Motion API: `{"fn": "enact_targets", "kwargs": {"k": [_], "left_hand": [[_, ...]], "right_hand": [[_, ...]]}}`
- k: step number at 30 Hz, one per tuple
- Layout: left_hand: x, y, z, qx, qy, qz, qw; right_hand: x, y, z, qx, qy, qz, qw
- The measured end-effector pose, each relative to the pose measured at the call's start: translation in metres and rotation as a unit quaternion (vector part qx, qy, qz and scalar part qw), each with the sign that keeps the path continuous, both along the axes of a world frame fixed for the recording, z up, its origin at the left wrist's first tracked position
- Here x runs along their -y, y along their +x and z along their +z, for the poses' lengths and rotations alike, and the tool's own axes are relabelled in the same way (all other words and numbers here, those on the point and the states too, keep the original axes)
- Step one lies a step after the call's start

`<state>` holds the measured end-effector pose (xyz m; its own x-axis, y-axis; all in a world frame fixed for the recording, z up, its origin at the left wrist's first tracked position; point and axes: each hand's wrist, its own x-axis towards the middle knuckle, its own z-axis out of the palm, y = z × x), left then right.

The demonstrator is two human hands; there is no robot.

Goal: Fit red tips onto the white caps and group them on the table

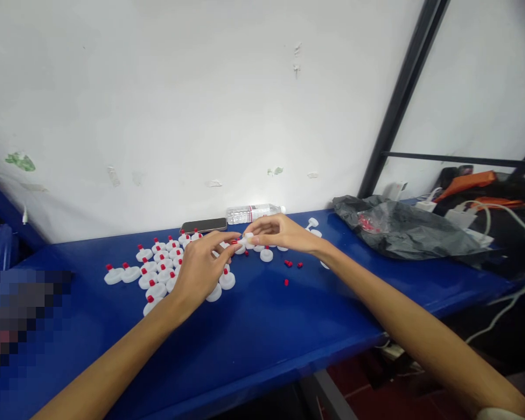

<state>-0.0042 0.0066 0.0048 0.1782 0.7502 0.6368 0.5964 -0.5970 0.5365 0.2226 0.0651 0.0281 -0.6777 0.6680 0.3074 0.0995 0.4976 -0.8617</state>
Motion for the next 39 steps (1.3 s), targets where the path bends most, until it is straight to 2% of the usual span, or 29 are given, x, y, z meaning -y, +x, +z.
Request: {"fn": "enact_targets", "kwargs": {"k": [4,9,14,22,29,32,39], "left_hand": [[-0.003,-0.003,-0.002,-0.054,0.017,0.042,0.998],[-0.007,-0.010,-0.006,-0.181,0.125,0.057,0.974],[-0.006,-0.011,-0.006,-0.211,0.189,0.056,0.957],[-0.005,-0.013,-0.003,-0.257,0.151,0.045,0.953],[-0.002,-0.012,-0.001,-0.210,0.170,0.035,0.962],[-0.001,-0.012,-0.001,-0.221,0.168,0.034,0.960],[-0.007,-0.016,0.004,-0.254,0.102,0.041,0.961]], "right_hand": [[0.001,-0.002,-0.002,-0.004,-0.006,-0.025,1.000],[0.002,-0.002,-0.004,-0.019,0.000,-0.016,1.000],[0.002,-0.004,-0.005,-0.030,-0.016,-0.011,0.999],[0.005,-0.008,-0.009,-0.023,-0.003,-0.022,0.999],[0.012,-0.011,-0.006,-0.046,-0.001,-0.040,0.998],[0.013,-0.011,-0.006,-0.042,0.005,-0.031,0.999],[0.012,-0.011,-0.006,0.004,0.018,-0.035,0.999]]}}
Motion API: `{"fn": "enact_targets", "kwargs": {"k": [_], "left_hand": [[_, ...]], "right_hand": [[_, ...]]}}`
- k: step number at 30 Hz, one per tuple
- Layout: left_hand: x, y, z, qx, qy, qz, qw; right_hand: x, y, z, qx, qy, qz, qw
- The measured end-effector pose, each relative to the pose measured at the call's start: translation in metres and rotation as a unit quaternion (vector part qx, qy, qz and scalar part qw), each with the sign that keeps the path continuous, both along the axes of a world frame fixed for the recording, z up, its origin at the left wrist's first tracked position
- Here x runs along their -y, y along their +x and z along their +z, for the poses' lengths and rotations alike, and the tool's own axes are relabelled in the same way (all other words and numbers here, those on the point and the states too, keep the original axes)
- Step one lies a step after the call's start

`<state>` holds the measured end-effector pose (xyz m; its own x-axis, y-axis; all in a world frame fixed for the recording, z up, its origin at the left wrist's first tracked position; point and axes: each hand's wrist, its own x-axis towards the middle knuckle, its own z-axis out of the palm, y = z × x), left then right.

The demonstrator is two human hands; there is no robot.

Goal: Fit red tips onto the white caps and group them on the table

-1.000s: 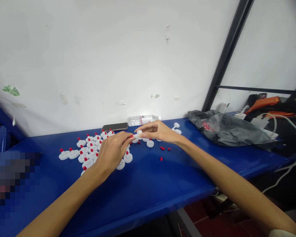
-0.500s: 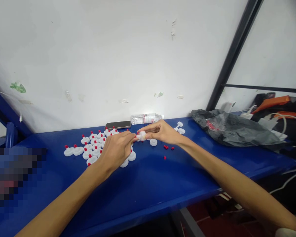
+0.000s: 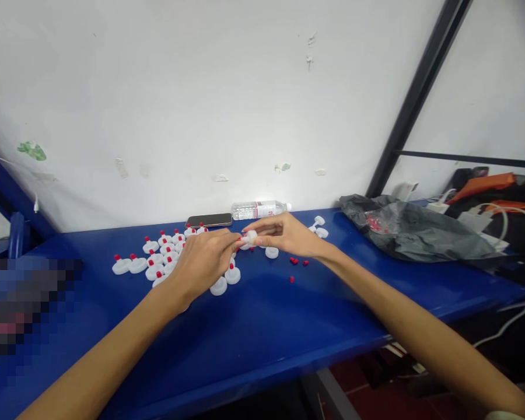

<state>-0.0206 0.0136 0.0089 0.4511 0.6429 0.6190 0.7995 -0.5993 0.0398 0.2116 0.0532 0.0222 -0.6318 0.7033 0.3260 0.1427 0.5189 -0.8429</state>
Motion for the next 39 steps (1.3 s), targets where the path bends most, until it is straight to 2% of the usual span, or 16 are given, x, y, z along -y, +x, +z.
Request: {"fn": "enact_targets", "kwargs": {"k": [6,9,13,16,18,22,24,26,28,30,32,35,37,39], "left_hand": [[0.003,0.003,0.010,0.133,-0.111,-0.026,0.985],[0.008,0.006,0.012,0.165,-0.134,-0.007,0.977],[0.009,0.004,0.011,0.124,-0.094,0.067,0.986],[0.006,0.001,0.008,0.094,-0.070,0.059,0.991],[0.005,0.002,0.006,0.075,-0.060,0.048,0.994],[0.008,0.008,0.005,0.044,-0.047,0.044,0.997],[0.009,0.010,0.004,0.039,-0.045,0.033,0.998],[0.009,0.011,0.002,0.045,-0.044,0.022,0.998],[0.008,0.011,0.000,0.046,-0.047,0.014,0.998],[0.006,0.011,-0.003,0.034,-0.052,0.009,0.998],[0.005,0.011,-0.006,0.020,-0.058,0.001,0.998],[0.007,0.013,-0.009,-0.012,-0.060,-0.027,0.998],[0.009,0.016,-0.009,-0.059,-0.057,-0.036,0.996],[0.012,0.019,-0.009,-0.111,-0.052,-0.033,0.992]], "right_hand": [[0.009,-0.006,0.002,0.034,0.098,-0.010,0.995],[0.011,-0.007,0.000,0.107,0.153,-0.034,0.982],[0.011,-0.009,-0.006,0.230,0.230,-0.022,0.945],[0.011,-0.013,-0.015,0.276,0.265,0.002,0.924],[0.010,-0.017,-0.022,0.274,0.286,-0.006,0.918],[0.013,-0.026,-0.027,0.238,0.275,0.012,0.931],[0.016,-0.027,-0.022,0.229,0.247,0.041,0.941],[0.016,-0.022,-0.012,0.207,0.219,0.043,0.952],[0.013,-0.012,0.000,0.175,0.205,0.005,0.963],[0.006,0.001,0.010,0.166,0.219,-0.062,0.959],[-0.005,0.016,0.015,0.196,0.265,-0.149,0.932],[-0.024,0.036,0.013,0.310,0.296,-0.274,0.861],[-0.035,0.046,0.008,0.381,0.264,-0.293,0.836],[-0.043,0.053,0.003,0.414,0.235,-0.291,0.830]]}}
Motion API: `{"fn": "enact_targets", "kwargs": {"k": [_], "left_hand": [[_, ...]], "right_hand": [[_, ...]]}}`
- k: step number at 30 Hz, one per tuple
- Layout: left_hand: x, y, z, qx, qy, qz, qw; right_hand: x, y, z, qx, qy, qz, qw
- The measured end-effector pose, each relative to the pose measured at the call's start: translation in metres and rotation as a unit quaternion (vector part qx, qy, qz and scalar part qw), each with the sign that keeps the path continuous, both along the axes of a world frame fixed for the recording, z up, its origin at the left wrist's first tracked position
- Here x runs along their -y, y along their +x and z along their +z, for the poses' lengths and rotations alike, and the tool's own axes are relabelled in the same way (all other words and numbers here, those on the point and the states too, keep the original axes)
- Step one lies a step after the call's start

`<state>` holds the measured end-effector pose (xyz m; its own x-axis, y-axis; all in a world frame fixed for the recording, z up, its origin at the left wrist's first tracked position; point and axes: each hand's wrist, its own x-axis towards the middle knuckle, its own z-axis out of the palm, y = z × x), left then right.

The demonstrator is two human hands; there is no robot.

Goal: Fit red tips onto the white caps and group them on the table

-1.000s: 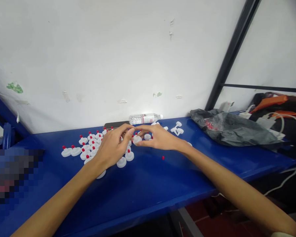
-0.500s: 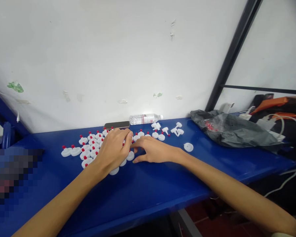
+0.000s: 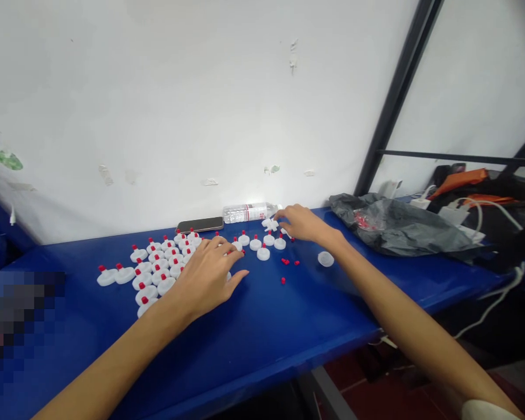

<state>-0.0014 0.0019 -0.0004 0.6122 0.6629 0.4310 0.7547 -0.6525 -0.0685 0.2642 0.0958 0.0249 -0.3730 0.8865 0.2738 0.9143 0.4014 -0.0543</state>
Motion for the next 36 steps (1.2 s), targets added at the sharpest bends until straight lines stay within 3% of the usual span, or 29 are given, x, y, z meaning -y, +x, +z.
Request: {"fn": "enact_targets", "kwargs": {"k": [9,16,25,36], "left_hand": [[-0.008,-0.007,-0.007,-0.111,-0.015,0.046,0.993],[-0.009,-0.005,-0.002,-0.159,-0.019,0.107,0.981],[-0.013,-0.009,-0.006,-0.160,-0.011,0.082,0.984],[-0.009,-0.002,-0.001,-0.138,-0.035,0.056,0.988]], "right_hand": [[-0.008,0.004,-0.007,0.032,-0.057,-0.034,0.997],[-0.004,0.003,-0.005,0.048,-0.073,-0.048,0.995],[-0.003,0.004,-0.004,0.060,-0.085,-0.050,0.993],[-0.004,0.004,-0.006,0.030,-0.068,-0.061,0.995]]}}
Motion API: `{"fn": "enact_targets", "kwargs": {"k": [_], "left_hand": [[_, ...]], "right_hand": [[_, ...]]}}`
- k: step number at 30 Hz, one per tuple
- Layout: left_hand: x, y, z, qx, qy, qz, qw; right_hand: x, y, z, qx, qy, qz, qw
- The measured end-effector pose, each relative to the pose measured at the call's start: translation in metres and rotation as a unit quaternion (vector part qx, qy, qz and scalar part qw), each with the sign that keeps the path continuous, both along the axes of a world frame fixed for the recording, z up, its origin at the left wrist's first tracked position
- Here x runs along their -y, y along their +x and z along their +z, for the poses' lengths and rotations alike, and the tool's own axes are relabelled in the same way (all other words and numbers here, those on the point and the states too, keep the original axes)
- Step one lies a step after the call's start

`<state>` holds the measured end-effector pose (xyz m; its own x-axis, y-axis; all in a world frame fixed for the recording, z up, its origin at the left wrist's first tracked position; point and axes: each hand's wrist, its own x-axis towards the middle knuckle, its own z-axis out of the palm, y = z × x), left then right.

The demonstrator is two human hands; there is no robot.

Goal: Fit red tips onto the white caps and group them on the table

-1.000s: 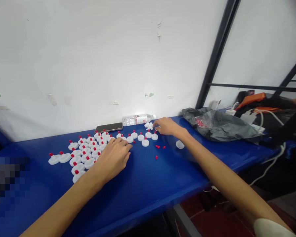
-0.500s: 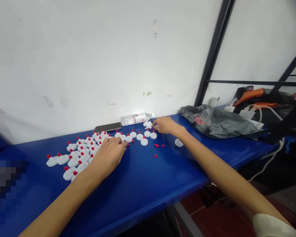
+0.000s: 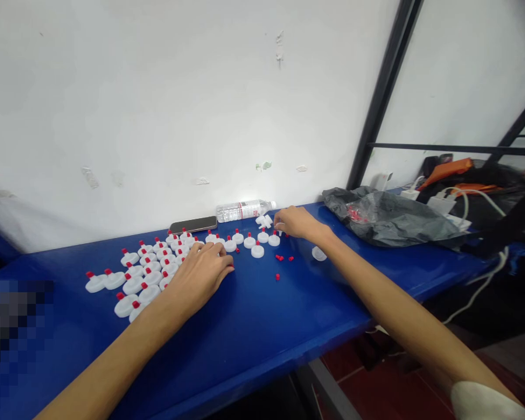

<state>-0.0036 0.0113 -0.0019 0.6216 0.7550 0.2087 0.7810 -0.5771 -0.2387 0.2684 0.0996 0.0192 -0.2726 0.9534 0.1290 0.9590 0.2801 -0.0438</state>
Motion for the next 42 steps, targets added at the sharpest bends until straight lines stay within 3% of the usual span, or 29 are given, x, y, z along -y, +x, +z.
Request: {"fn": "enact_targets", "kwargs": {"k": [8,15,20,25,27,32,37,42], "left_hand": [[0.000,0.000,0.000,0.052,0.001,-0.005,0.999],[0.005,0.001,0.009,0.197,0.028,0.044,0.979],[0.007,0.001,0.010,0.216,0.018,0.062,0.974],[0.007,0.001,0.010,0.211,0.009,0.058,0.976],[0.008,0.001,0.009,0.213,0.012,0.051,0.976],[0.007,0.001,0.007,0.217,0.017,0.047,0.975],[0.008,0.001,0.007,0.218,0.011,0.046,0.975],[0.010,0.001,0.008,0.229,0.005,0.050,0.972]], "right_hand": [[0.003,-0.003,0.007,-0.121,0.085,-0.021,0.989],[0.020,-0.018,0.018,-0.281,0.112,0.054,0.952],[0.021,-0.015,0.017,-0.204,0.086,0.075,0.972],[0.021,-0.013,0.018,-0.176,-0.056,0.218,0.958],[0.021,-0.016,0.016,-0.146,-0.082,0.242,0.956],[0.020,-0.022,0.010,-0.114,-0.070,0.226,0.965],[0.021,-0.016,0.015,-0.117,-0.051,0.243,0.962],[0.032,-0.018,0.026,-0.263,-0.010,0.243,0.934]]}}
